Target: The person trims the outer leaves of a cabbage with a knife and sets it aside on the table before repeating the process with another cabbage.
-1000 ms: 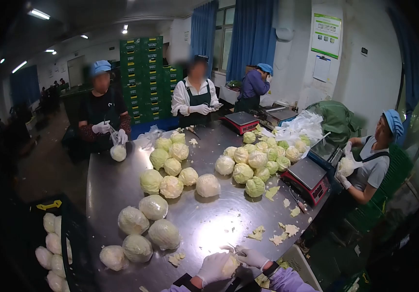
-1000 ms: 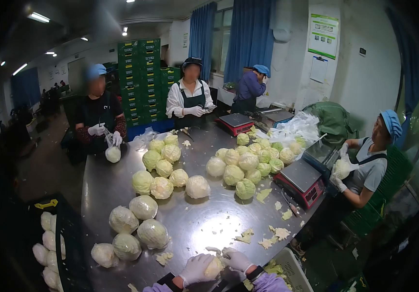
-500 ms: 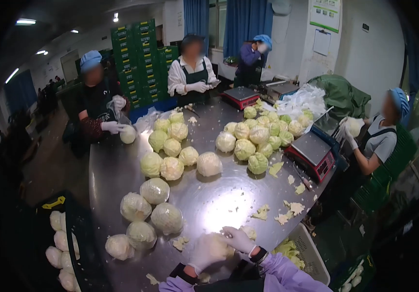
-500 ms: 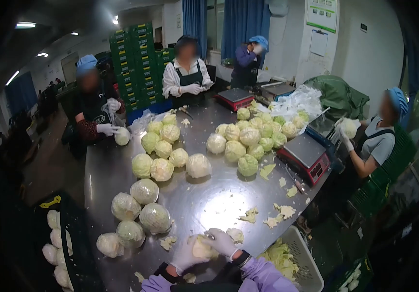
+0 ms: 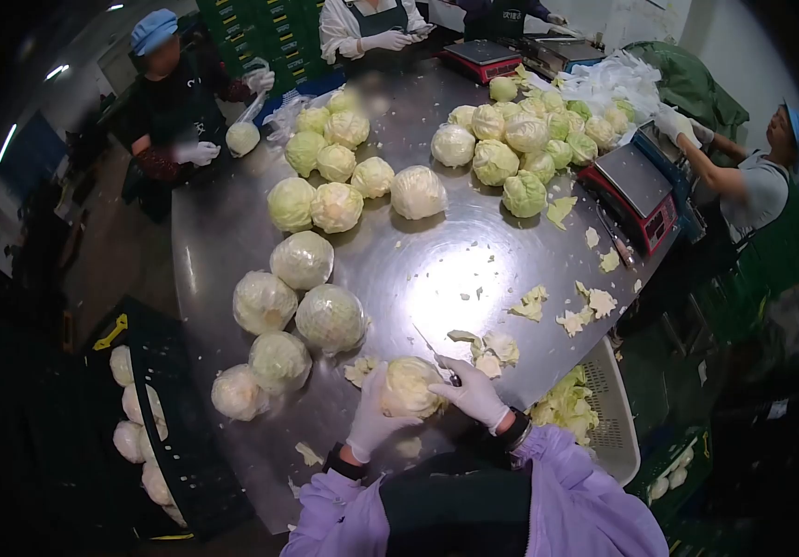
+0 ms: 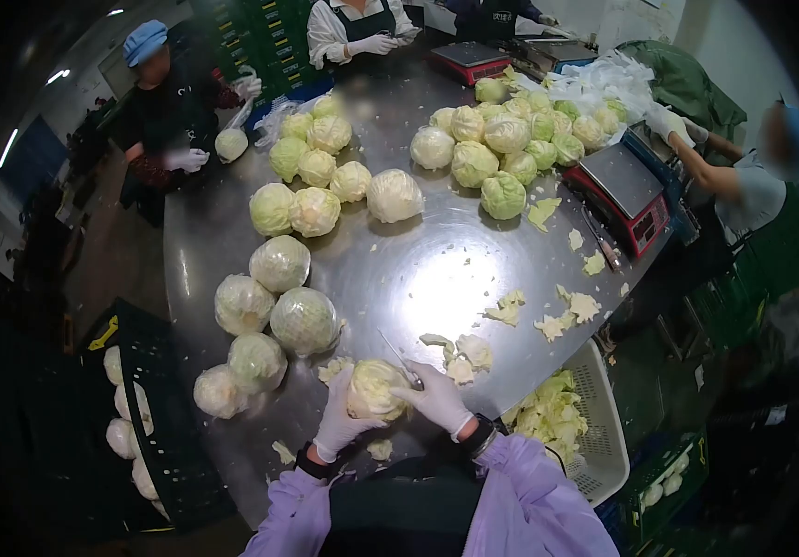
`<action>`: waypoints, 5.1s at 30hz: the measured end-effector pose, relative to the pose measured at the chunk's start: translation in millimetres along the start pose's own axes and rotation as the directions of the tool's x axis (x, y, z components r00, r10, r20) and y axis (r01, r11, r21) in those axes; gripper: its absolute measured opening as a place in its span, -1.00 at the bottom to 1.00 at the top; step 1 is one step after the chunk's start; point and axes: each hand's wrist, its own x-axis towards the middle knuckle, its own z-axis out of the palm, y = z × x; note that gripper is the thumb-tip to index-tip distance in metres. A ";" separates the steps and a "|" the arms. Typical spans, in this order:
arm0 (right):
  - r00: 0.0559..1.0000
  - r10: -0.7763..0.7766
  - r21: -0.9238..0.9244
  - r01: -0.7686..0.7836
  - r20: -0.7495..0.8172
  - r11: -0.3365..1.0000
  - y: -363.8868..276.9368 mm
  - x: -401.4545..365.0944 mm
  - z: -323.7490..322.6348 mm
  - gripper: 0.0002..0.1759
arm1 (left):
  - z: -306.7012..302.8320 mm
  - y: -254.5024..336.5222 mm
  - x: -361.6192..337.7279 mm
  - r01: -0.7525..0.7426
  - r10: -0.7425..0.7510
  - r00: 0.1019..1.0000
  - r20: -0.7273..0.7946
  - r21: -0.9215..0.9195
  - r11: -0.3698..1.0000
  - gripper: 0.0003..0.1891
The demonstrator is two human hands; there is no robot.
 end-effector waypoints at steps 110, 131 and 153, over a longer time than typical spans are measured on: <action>0.904 0.382 -0.133 -0.361 0.193 0.923 84.1 7.9 19.8 -0.41 | -7.1 -59.1 -36.6 0.069 -0.113 0.989 -0.092 -0.389 0.919 -0.13; 0.947 0.121 0.701 -0.303 0.298 0.646 37.0 -41.2 -1.4 -0.31 | -21.8 81.2 35.6 -0.536 0.553 0.833 0.024 -0.213 0.817 0.00; 0.911 0.167 0.924 -0.383 0.378 -0.003 31.0 -51.1 3.0 -0.35 | -4.3 114.7 -2.0 -0.295 0.277 0.954 -0.113 -0.511 0.807 -0.74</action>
